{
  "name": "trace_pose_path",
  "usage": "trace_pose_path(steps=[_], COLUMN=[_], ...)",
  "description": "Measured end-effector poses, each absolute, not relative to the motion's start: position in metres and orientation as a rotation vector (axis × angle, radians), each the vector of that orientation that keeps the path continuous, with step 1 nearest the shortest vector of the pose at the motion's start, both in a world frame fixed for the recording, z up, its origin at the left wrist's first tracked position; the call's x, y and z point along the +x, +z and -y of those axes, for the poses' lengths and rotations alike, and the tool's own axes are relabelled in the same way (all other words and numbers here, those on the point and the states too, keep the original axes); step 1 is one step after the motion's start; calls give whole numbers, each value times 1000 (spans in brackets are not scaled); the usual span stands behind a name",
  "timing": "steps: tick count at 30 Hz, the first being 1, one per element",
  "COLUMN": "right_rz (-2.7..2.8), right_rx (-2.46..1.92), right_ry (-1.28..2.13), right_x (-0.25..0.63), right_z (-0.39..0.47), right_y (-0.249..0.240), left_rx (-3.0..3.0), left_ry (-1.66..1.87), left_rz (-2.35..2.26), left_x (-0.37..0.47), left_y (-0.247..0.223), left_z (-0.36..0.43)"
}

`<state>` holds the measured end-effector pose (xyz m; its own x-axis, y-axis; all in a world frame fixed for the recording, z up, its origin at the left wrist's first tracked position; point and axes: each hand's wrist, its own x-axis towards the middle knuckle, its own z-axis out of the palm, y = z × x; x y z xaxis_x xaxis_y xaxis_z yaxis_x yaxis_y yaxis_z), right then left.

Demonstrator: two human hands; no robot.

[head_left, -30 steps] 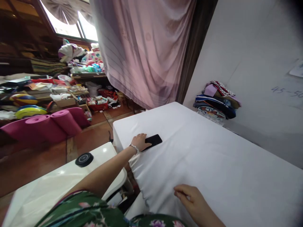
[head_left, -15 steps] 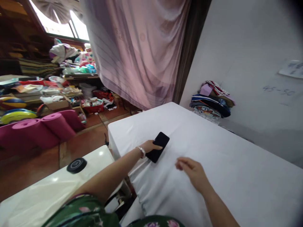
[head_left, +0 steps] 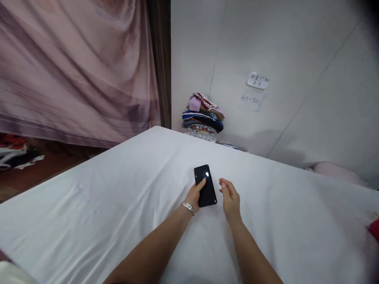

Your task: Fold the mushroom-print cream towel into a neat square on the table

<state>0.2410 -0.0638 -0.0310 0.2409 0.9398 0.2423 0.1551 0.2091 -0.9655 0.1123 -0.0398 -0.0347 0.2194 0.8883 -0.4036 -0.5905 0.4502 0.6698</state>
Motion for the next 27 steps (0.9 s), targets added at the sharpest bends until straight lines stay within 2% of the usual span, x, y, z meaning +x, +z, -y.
trace_pose_path(steps=[9,27], right_rz=[1441,1499], right_rx=[-1256,-1323], right_ry=[710,722], right_x=[230,229], right_z=[64,67], right_y=[-44,-48], left_rx=[372,426], left_ry=[1075,1096], left_rz=[-871,-900], left_x=[106,110], left_y=[-49,-51], left_z=[30,29])
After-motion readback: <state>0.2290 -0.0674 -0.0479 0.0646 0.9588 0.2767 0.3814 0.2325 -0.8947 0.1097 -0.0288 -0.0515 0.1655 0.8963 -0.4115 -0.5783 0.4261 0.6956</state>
